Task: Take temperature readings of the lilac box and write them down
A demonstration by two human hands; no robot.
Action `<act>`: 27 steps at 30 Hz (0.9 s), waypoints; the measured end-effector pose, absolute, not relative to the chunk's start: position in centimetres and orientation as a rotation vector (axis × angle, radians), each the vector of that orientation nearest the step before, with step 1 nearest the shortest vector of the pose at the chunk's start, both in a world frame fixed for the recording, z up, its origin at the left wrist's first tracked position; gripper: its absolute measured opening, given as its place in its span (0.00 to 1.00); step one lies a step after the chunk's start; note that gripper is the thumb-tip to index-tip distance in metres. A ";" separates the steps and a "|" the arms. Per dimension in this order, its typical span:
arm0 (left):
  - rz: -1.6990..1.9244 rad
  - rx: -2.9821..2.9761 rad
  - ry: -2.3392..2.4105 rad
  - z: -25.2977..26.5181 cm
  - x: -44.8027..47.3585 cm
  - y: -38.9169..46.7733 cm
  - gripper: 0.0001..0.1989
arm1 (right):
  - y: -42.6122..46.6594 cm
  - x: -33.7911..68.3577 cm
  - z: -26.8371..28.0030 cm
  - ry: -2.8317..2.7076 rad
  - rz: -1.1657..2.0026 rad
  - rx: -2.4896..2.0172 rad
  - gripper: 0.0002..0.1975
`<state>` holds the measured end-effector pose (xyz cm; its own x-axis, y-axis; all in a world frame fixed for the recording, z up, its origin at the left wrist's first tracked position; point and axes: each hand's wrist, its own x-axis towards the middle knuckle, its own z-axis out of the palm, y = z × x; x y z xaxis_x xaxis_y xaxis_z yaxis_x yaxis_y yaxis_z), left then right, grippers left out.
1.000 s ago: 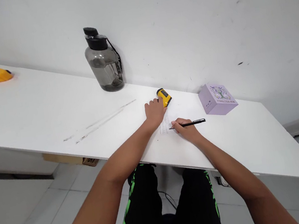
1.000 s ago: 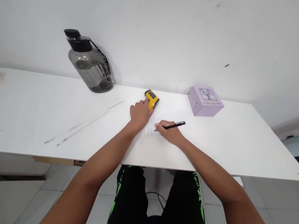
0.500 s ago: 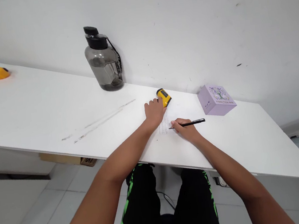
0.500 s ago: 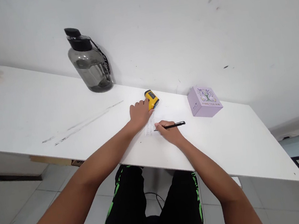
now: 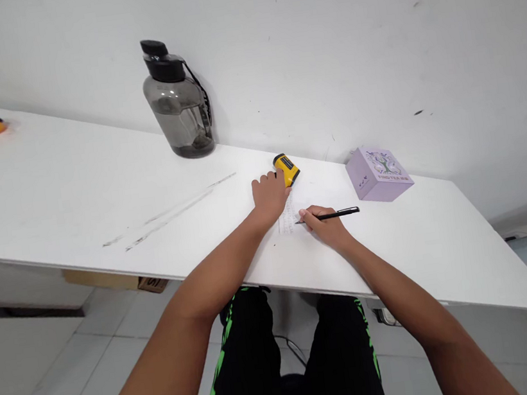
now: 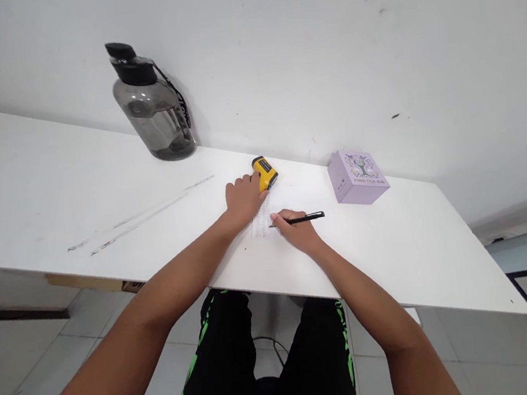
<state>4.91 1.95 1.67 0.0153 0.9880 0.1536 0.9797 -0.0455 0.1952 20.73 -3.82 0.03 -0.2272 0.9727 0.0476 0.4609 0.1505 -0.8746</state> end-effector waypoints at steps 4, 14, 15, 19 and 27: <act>0.394 2.212 2.131 1.7 4.9 1.9 0.25 | -3.8 20.8 -0.1 -1.759 1.008 -1.381 0.19; 0.403 2.211 2.149 1.4 4.9 2.1 0.25 | -3.8 20.7 0.0 -1.791 0.971 -1.364 0.19; 0.405 2.210 2.153 1.4 4.9 2.1 0.25 | -3.8 20.7 0.1 -1.798 0.972 -1.363 0.19; 0.399 2.208 2.151 1.3 4.9 2.2 0.24 | -3.8 20.7 0.1 -1.791 0.961 -1.366 0.20; 0.425 2.216 2.153 1.0 4.9 2.3 0.24 | -3.8 20.6 0.0 -1.761 0.930 -1.385 0.19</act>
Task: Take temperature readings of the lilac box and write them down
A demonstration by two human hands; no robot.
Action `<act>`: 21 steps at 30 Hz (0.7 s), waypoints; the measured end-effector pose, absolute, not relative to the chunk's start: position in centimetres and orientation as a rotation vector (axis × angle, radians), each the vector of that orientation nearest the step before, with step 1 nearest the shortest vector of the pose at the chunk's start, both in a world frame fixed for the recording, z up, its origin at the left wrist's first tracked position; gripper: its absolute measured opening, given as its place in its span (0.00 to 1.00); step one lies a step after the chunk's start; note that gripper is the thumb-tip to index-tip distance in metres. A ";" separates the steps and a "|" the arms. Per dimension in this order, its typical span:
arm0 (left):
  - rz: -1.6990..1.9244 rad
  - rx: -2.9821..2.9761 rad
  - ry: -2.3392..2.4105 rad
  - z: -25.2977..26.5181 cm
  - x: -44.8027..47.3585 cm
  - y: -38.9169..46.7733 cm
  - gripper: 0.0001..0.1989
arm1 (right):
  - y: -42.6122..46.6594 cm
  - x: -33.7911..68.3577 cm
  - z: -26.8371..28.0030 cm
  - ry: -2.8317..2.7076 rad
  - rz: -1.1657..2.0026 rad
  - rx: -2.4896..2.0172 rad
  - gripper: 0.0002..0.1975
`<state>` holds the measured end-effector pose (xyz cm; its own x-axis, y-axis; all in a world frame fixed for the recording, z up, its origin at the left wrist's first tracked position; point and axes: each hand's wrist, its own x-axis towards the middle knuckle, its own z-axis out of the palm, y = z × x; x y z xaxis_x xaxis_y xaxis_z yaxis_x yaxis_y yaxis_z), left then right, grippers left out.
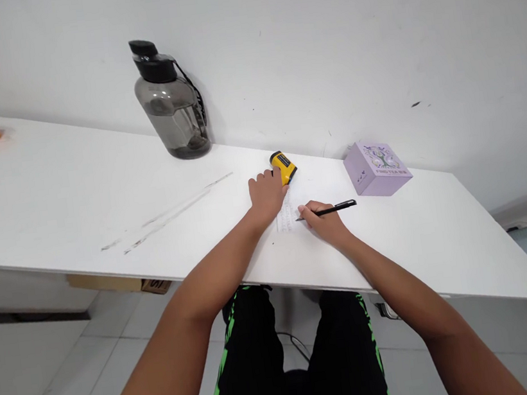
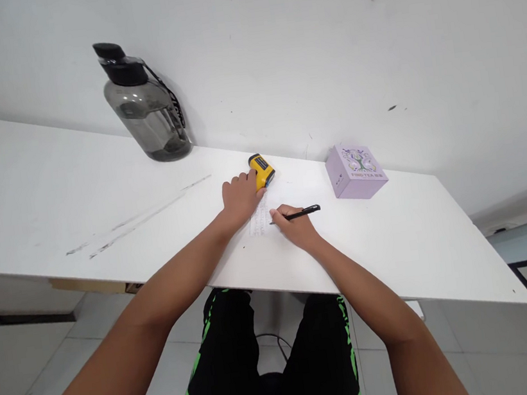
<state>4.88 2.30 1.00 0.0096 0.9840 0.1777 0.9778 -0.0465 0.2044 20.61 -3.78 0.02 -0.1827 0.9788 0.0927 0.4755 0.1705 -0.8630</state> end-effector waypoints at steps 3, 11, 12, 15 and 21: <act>0.448 2.226 2.146 0.9 4.9 2.4 0.24 | -3.7 20.7 -0.1 -1.771 0.938 -1.382 0.19; 0.420 2.222 2.139 0.9 4.9 2.3 0.25 | -3.6 20.8 -0.3 -1.788 0.984 -1.363 0.19; 0.417 2.223 2.139 0.9 4.9 2.3 0.25 | -3.6 20.8 -0.2 -1.783 0.978 -1.369 0.19; 0.417 2.230 2.130 0.9 5.0 2.3 0.25 | -3.9 20.8 0.0 -1.766 0.961 -1.375 0.19; 0.410 2.246 2.120 1.1 4.9 1.6 0.27 | -2.9 21.9 -0.4 -1.799 0.496 -1.237 0.14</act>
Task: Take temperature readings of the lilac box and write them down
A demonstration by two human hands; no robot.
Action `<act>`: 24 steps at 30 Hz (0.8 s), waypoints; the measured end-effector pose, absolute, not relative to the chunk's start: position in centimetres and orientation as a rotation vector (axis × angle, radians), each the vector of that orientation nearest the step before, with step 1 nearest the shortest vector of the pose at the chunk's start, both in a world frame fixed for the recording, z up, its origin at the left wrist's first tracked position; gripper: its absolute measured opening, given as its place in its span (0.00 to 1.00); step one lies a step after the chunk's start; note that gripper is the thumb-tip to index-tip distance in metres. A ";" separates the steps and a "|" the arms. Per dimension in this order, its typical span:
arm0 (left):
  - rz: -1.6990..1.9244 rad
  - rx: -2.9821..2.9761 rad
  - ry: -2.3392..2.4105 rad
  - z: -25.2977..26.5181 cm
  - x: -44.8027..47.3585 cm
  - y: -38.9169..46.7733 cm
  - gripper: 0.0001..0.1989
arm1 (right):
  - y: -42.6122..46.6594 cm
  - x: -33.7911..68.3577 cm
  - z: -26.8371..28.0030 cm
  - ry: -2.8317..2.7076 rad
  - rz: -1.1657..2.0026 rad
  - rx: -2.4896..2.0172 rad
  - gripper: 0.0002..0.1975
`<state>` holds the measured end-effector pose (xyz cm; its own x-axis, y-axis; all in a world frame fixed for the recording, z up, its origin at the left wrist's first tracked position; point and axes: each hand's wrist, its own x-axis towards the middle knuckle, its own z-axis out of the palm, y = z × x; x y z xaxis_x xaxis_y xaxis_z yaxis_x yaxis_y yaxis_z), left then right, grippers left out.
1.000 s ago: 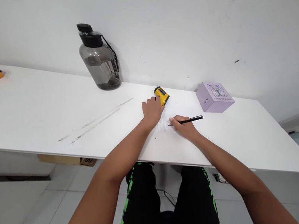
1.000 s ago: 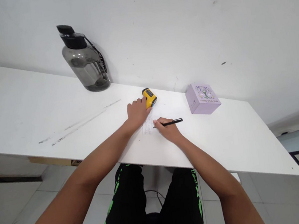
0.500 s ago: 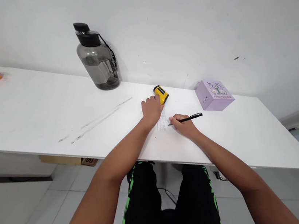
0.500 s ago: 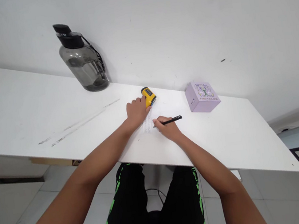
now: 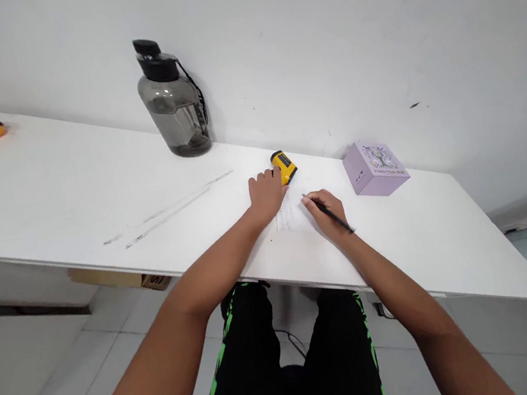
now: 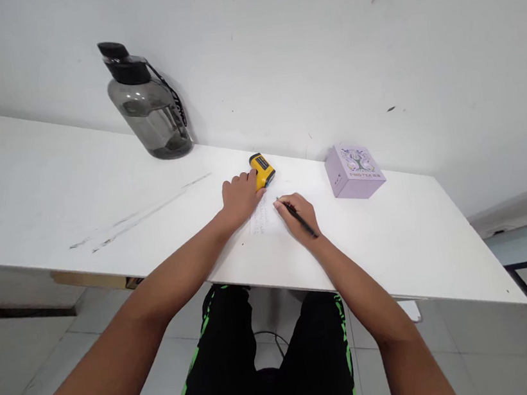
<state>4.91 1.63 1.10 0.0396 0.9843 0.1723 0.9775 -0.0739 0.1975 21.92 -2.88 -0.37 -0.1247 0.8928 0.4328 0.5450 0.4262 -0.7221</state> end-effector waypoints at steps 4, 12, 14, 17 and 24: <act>0.415 2.274 2.119 1.0 4.7 1.3 0.27 | -1.1 23.7 -1.2 -1.914 0.175 -1.221 0.13; 0.351 2.283 2.118 0.9 4.4 1.7 0.30 | -0.1 24.4 -2.7 -2.026 0.081 -1.426 0.20; 0.332 2.288 2.115 1.0 4.4 1.8 0.30 | 0.0 24.5 -2.2 -2.039 0.010 -1.464 0.22; 0.324 2.280 2.117 1.2 4.3 1.7 0.31 | 0.4 26.2 -0.6 -1.913 -0.202 -1.527 0.20; 0.359 2.246 2.133 1.6 4.3 1.5 0.41 | 0.3 32.1 1.8 -1.207 -0.079 -2.107 0.44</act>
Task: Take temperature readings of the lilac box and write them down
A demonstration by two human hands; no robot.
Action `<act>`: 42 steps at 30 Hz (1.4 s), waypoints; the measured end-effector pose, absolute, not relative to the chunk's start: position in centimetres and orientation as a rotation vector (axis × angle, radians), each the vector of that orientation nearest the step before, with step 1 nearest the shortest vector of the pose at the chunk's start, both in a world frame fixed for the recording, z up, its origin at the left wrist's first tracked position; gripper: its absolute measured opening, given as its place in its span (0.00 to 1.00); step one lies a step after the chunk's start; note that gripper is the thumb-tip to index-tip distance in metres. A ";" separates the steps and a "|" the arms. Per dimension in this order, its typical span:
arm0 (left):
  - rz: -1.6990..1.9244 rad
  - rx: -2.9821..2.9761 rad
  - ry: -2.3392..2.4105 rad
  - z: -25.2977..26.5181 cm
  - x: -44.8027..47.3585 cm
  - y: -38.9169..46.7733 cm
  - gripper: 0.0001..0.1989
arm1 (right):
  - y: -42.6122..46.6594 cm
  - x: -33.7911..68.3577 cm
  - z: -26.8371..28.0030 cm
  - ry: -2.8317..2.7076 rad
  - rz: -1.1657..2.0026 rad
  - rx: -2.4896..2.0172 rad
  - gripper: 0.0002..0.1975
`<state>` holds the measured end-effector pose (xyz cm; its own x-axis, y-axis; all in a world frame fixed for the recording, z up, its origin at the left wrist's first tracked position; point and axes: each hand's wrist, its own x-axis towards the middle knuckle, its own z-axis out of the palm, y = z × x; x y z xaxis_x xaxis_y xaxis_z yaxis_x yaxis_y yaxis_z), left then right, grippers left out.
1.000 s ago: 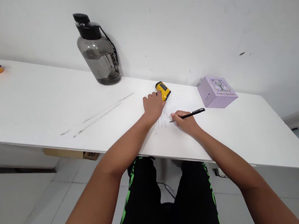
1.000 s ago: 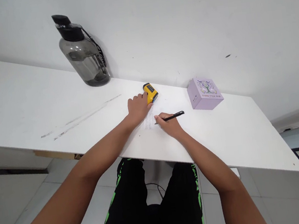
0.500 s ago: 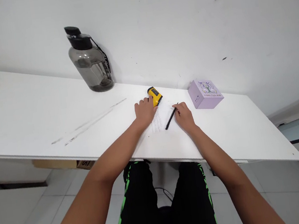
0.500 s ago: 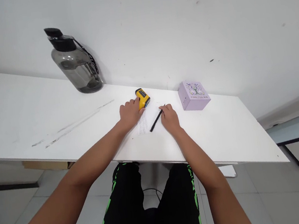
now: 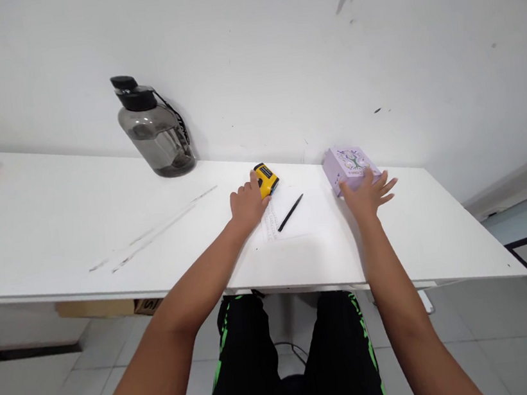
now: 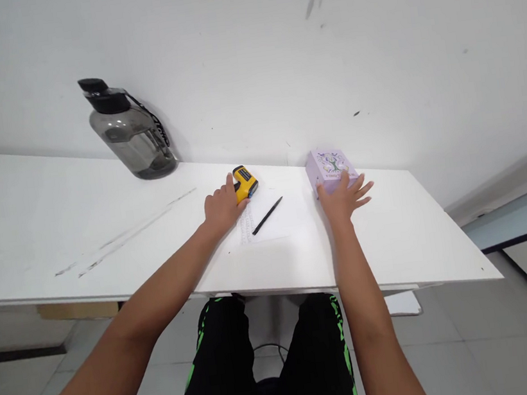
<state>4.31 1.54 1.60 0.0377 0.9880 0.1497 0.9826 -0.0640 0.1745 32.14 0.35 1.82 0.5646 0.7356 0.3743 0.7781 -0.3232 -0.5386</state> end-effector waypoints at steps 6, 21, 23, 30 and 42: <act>0.357 2.264 2.131 1.4 4.2 1.6 0.39 | 0.7 32.2 1.5 -1.096 0.218 -2.244 0.54; 0.333 2.190 2.157 1.4 3.4 2.0 0.33 | -0.1 32.8 1.9 -0.997 0.227 -2.077 0.51; 0.348 2.185 2.148 1.6 3.3 2.0 0.35 | -0.4 33.0 2.3 -0.922 0.262 -2.004 0.50; 0.501 2.277 1.993 1.9 3.5 1.8 0.42 | 0.5 33.1 2.1 -0.607 0.737 -1.447 0.35; 0.722 2.670 1.363 1.9 4.6 0.3 0.31 | 0.4 32.0 1.9 -0.533 1.323 -0.909 0.35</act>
